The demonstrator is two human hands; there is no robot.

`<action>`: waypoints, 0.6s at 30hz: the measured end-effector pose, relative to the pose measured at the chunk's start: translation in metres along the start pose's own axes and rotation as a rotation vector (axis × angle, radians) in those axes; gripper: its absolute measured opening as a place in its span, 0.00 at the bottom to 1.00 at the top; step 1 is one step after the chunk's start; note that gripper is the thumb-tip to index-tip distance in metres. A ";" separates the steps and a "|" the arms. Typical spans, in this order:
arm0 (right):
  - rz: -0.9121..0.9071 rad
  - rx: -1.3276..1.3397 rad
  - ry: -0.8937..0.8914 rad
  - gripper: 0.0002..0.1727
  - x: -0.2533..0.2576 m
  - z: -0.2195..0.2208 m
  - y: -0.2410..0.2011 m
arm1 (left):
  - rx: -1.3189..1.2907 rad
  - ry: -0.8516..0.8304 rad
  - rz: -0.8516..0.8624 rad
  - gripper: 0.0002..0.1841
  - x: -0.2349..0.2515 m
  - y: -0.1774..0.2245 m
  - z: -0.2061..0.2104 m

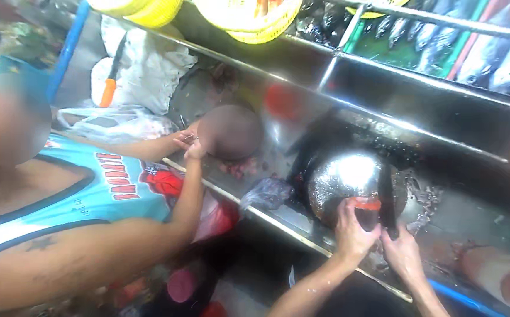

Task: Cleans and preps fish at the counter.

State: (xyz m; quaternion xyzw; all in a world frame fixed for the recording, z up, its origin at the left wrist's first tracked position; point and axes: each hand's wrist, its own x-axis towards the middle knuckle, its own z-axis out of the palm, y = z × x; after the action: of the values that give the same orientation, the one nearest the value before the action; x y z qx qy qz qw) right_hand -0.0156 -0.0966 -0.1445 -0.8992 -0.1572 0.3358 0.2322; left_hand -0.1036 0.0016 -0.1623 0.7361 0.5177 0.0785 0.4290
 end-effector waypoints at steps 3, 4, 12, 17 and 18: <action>0.041 0.069 -0.049 0.23 0.003 -0.005 0.015 | 0.069 0.009 -0.002 0.51 -0.004 0.009 0.007; 0.061 0.114 -0.073 0.24 0.005 -0.009 0.022 | 0.080 0.024 -0.002 0.50 -0.005 0.011 0.010; -0.115 0.233 0.037 0.29 -0.020 -0.018 0.036 | 0.100 0.067 -0.018 0.49 -0.002 0.014 -0.001; 0.081 0.174 -0.110 0.29 -0.008 -0.009 0.061 | 0.144 0.080 0.039 0.52 -0.008 0.010 0.018; 0.059 0.207 -0.062 0.29 -0.011 -0.016 0.062 | 0.143 0.081 0.041 0.53 -0.007 0.011 0.021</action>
State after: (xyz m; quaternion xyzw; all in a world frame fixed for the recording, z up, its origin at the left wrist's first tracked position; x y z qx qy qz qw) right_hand -0.0051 -0.1587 -0.1605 -0.8638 -0.1024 0.3846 0.3090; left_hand -0.0872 -0.0170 -0.1647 0.7714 0.5238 0.0796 0.3524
